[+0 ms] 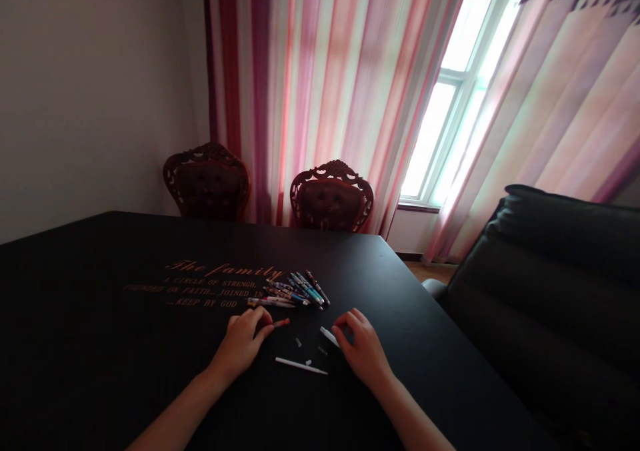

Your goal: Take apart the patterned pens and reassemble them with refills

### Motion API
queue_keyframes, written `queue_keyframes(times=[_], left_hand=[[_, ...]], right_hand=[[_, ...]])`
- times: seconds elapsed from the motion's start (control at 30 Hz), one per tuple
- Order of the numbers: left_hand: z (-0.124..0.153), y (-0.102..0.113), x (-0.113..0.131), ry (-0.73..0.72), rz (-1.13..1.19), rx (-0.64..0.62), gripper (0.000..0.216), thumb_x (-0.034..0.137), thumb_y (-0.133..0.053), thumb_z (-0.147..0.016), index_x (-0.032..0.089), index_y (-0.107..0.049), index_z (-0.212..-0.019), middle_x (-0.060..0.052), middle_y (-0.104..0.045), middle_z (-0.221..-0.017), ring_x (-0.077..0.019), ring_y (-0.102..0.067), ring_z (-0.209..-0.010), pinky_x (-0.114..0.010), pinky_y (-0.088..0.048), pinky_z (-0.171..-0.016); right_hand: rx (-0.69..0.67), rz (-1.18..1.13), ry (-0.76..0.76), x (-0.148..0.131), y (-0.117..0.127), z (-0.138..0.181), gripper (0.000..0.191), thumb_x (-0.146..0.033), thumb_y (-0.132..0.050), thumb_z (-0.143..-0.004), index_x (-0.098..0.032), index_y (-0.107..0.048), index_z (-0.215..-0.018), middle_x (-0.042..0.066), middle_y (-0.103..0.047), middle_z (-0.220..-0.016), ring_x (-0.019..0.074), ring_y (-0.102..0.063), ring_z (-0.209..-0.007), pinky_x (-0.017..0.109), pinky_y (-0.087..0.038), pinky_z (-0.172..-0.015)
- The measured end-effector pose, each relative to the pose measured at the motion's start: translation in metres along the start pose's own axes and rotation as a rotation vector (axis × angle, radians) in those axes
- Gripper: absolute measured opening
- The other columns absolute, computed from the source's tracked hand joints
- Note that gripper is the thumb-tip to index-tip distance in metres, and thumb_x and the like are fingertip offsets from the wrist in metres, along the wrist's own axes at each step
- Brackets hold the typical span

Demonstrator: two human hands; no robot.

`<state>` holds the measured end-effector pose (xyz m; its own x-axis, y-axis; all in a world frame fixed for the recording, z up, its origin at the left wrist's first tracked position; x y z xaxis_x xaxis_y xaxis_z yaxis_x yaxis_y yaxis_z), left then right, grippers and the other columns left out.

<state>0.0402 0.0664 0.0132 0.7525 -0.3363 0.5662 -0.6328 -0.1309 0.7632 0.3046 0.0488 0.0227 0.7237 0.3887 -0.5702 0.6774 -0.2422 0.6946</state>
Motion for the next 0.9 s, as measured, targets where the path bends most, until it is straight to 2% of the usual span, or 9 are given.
queue_keyframes(times=[0.1,0.2,0.37,0.5,0.67,0.9], left_hand=[[0.000,0.002,0.004,-0.011,0.021,0.006,0.015,0.026,-0.051,-0.091,0.026,-0.063,-0.101,-0.003,-0.070,-0.102,-0.0245,-0.062,-0.098,-0.040,-0.041,-0.088],[0.001,0.004,0.010,-0.041,0.044,0.006,0.015,0.024,-0.053,-0.090,0.027,-0.064,-0.100,-0.003,-0.069,-0.106,-0.0250,-0.060,-0.105,-0.040,-0.040,-0.090],[0.003,0.003,0.013,-0.053,0.080,-0.021,0.008,0.022,-0.061,-0.084,0.025,-0.064,-0.090,-0.001,-0.071,-0.095,-0.0233,-0.063,-0.093,-0.038,-0.039,-0.087],[0.003,0.000,0.011,-0.054,0.100,-0.039,0.006,0.023,-0.064,-0.082,0.024,-0.064,-0.087,0.000,-0.071,-0.090,-0.0222,-0.065,-0.087,-0.037,-0.039,-0.085],[0.003,0.002,0.014,-0.080,0.106,-0.041,0.006,0.027,-0.063,-0.084,0.026,-0.066,-0.089,0.000,-0.072,-0.095,-0.0232,-0.064,-0.093,-0.037,-0.038,-0.086],[0.004,0.004,0.016,-0.091,0.094,-0.042,0.009,0.028,-0.060,-0.086,0.026,-0.068,-0.090,-0.001,-0.072,-0.096,-0.0242,-0.063,-0.096,-0.037,-0.037,-0.087]], right_hand=[[0.023,0.000,0.034,-0.004,0.002,0.001,0.009,-0.020,-0.054,-0.088,-0.021,-0.061,-0.083,0.003,-0.059,-0.087,0.0198,-0.058,-0.084,0.032,-0.045,-0.077],[0.036,0.009,0.057,-0.004,0.000,0.000,0.010,-0.019,-0.053,-0.089,-0.022,-0.061,-0.083,0.004,-0.060,-0.088,0.0203,-0.057,-0.085,0.032,-0.045,-0.079],[0.050,0.007,0.011,0.010,-0.005,-0.001,0.011,-0.022,-0.053,-0.089,-0.022,-0.063,-0.086,0.005,-0.062,-0.088,0.0208,-0.058,-0.084,0.032,-0.047,-0.077],[0.004,0.021,-0.054,0.020,-0.014,-0.002,0.008,-0.022,-0.060,-0.084,-0.022,-0.066,-0.089,0.004,-0.061,-0.086,0.0201,-0.058,-0.081,0.031,-0.047,-0.075],[-0.039,0.058,-0.066,0.019,-0.019,-0.003,0.019,-0.008,-0.058,-0.076,-0.021,-0.068,-0.085,0.003,-0.061,-0.082,0.0194,-0.058,-0.080,0.029,-0.045,-0.071],[-0.063,0.017,-0.066,0.007,-0.030,-0.006,0.019,-0.007,-0.059,-0.074,-0.021,-0.069,-0.081,0.001,-0.062,-0.077,0.0175,-0.058,-0.076,0.027,-0.045,-0.069]])
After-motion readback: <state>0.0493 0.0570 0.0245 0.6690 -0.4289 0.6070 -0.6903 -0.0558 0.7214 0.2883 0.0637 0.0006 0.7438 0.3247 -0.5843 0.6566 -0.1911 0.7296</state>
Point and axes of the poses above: each hand's wrist, its own z-axis away from the middle knuckle, its own y-axis out of the back of the hand, x = y × z, the point moved 5 cm from there along -z, towards the middle knuckle
